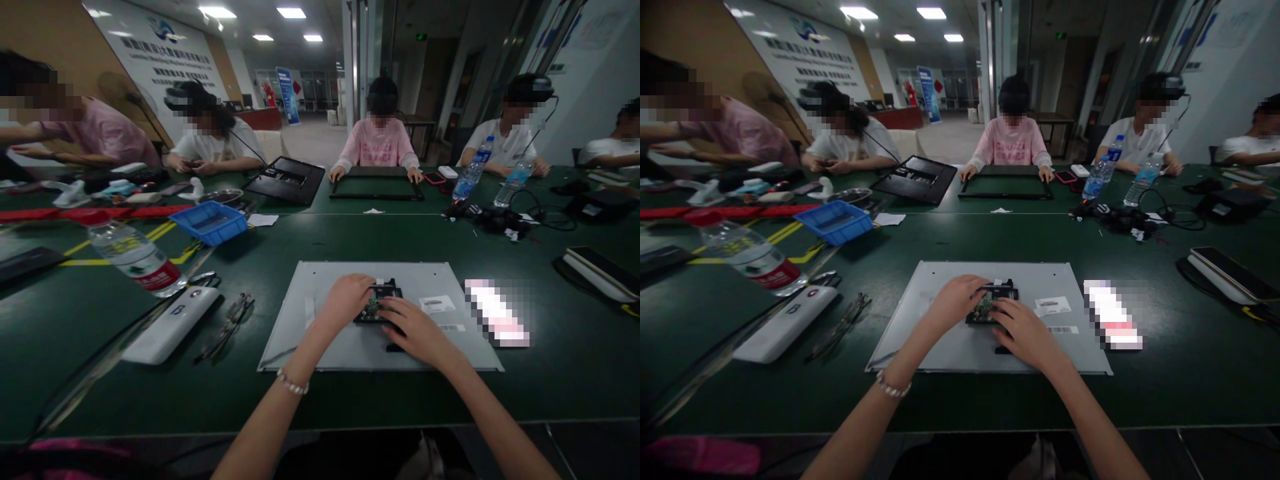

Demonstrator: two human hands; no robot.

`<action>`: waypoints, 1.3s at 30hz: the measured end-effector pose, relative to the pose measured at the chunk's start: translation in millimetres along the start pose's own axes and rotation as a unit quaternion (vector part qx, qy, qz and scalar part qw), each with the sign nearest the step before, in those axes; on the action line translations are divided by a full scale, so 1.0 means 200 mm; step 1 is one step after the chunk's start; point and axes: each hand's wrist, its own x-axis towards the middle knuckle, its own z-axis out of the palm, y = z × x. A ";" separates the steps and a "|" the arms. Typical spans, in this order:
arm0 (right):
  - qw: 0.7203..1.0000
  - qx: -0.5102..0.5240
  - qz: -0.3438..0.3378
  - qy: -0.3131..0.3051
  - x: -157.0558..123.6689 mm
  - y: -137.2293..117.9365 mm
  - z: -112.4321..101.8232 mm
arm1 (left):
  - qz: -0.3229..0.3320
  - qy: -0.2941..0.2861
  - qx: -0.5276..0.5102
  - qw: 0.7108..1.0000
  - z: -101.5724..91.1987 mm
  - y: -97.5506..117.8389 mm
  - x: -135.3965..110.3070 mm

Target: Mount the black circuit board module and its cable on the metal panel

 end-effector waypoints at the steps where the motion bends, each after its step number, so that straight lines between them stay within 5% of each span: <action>1: 1.000 0.003 0.003 -0.002 0.00 0.00 0.01 | 0.004 -0.004 0.000 1.000 0.03 0.01 0.06; 10: 1.000 0.003 0.017 0.003 -0.01 0.00 0.04 | 0.048 -0.033 0.027 0.998 0.24 -0.06 0.25; 24: 1.000 0.011 0.027 0.007 -0.01 -0.01 0.03 | 0.036 -0.015 0.109 0.993 0.21 -0.08 0.38; 34: 0.999 0.012 0.029 0.008 -0.02 -0.01 0.05 | -0.012 0.008 0.053 0.998 0.16 -0.10 0.22; 39: 0.999 0.013 0.035 0.006 -0.03 -0.01 0.03 | 0.005 -0.004 -0.149 0.989 0.11 -0.19 0.00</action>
